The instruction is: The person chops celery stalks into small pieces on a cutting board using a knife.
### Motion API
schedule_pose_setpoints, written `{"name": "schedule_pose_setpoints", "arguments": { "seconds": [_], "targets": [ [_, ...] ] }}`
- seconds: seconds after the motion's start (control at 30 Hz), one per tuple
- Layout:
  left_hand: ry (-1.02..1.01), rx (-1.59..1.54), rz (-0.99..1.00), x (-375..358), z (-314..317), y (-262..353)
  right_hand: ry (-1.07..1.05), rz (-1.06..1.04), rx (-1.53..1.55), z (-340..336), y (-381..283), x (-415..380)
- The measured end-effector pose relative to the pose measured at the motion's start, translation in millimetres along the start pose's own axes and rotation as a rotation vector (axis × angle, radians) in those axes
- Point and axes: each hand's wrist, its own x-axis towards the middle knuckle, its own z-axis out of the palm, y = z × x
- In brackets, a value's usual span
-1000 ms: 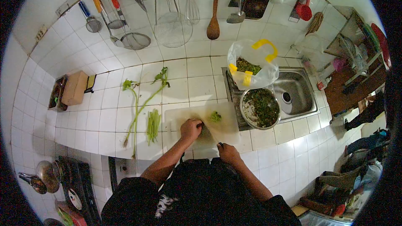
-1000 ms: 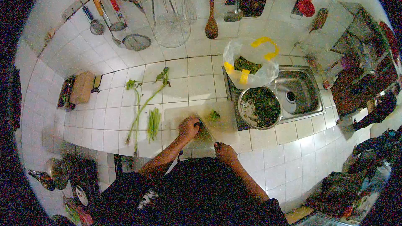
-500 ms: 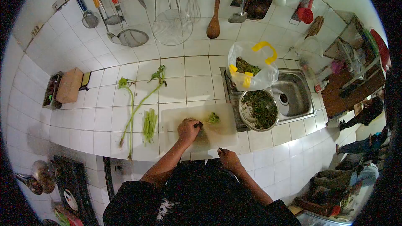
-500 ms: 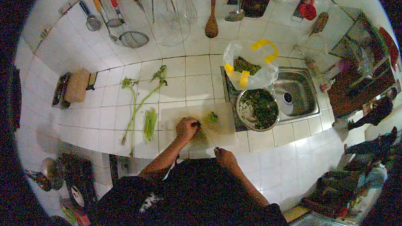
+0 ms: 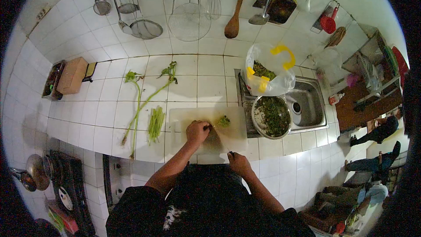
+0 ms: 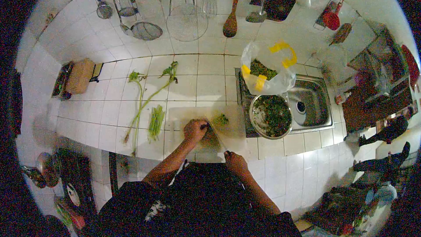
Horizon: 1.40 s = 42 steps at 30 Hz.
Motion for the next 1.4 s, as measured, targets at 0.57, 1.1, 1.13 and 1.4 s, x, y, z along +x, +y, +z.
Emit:
{"name": "schedule_pose_setpoints", "arguments": {
  "seconds": [0.57,1.1,1.13,1.4],
  "targets": [
    [0.0,0.104,0.011,-9,3,1,0.06,-0.107,0.079,23,9,23],
    [-0.119,0.057,-0.071,2,-9,10,0.098,-0.063,0.035,11,15,5],
    [-0.106,0.079,-0.071,1,-7,11,0.087,-0.067,0.05,10,15,4],
    [0.036,0.058,0.135,-9,5,-2,0.042,-0.112,0.115,10,16,0]
  ]
}}
